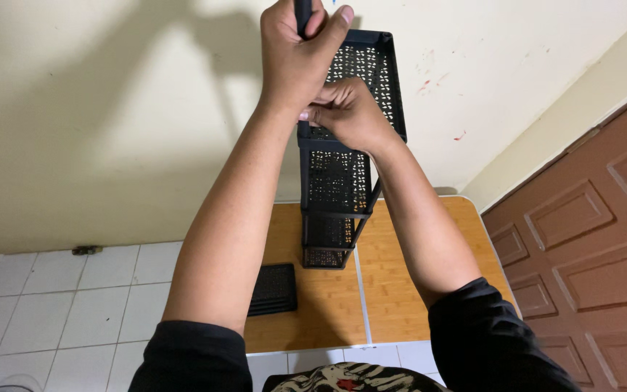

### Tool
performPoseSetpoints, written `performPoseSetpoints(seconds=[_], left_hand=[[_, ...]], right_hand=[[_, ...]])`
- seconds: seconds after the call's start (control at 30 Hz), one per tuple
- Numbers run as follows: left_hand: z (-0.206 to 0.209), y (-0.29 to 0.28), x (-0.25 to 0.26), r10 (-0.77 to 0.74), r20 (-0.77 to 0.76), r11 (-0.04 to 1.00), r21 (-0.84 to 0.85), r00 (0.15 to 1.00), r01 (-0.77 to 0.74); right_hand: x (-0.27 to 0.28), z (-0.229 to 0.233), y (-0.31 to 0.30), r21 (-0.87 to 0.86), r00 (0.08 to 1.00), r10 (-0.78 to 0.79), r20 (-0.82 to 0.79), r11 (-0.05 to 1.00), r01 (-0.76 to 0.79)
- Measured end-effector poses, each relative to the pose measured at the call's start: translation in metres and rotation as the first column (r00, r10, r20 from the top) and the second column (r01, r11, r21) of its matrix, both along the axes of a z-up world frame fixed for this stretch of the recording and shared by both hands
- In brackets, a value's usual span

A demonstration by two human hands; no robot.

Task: The person assembles a black perforated plastic shelving unit on a wooden table. They insert vertical poles into the base, then place perforated trays onto the frame, adjusting them to fit securely. The person continues adding trays and poles to build the structure layer by layer.

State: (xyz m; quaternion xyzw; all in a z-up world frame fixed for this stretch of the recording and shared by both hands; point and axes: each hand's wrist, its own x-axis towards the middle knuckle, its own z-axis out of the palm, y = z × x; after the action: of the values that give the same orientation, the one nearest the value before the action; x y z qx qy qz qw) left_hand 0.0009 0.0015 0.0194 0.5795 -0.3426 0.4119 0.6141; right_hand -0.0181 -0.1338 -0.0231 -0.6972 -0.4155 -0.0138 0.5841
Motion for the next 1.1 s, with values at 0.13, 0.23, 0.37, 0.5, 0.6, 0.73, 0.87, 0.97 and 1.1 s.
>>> performPoseSetpoints(seconds=[0.13, 0.23, 0.37, 0.5, 0.6, 0.73, 0.87, 0.97, 1.1], left_hand=[[0.000, 0.001, 0.005, -0.116, -0.028, 0.993, 0.014, 0.993, 0.116], [0.001, 0.004, 0.007, -0.150, -0.047, 0.988, 0.032, 0.988, 0.151], [0.004, 0.008, 0.008, -0.236, -0.103, 0.969, 0.046, 0.966, 0.242], [0.005, 0.012, 0.004, -0.355, -0.307, 0.929, -0.012, 0.883, 0.370], [0.006, 0.011, 0.003, -0.415, -0.260, 0.908, -0.058, 0.872, 0.415], [0.002, 0.007, 0.002, -0.370, -0.175, 0.929, -0.079, 0.912, 0.361], [-0.009, 0.008, 0.001, -0.390, -0.258, 0.919, -0.165, 0.884, 0.358], [-0.014, 0.003, 0.006, -0.364, -0.160, 0.927, -0.159, 0.918, 0.340], [-0.019, 0.000, 0.007, -0.324, -0.133, 0.936, -0.186, 0.937, 0.297]], right_hand=[[0.000, 0.002, 0.000, 0.021, 0.998, 0.046, 0.039, 0.999, -0.047], [0.001, 0.002, 0.000, 0.009, 1.000, 0.028, 0.000, 1.000, -0.028], [0.001, 0.001, 0.002, -0.001, 1.000, 0.008, -0.012, 1.000, -0.008], [0.001, 0.001, 0.002, -0.027, 1.000, -0.009, 0.004, 1.000, 0.009], [0.000, 0.002, 0.003, 0.011, 0.999, 0.040, -0.019, 0.999, -0.040], [-0.003, 0.001, 0.002, 0.024, 0.992, 0.128, -0.018, 0.992, -0.127], [-0.002, -0.001, -0.001, -0.014, 0.988, 0.151, 0.015, 0.988, -0.151], [-0.002, -0.002, -0.003, -0.090, 0.997, 0.080, 0.024, 0.993, -0.077], [-0.003, -0.001, -0.003, -0.117, 0.995, 0.053, 0.083, 0.992, -0.043]])
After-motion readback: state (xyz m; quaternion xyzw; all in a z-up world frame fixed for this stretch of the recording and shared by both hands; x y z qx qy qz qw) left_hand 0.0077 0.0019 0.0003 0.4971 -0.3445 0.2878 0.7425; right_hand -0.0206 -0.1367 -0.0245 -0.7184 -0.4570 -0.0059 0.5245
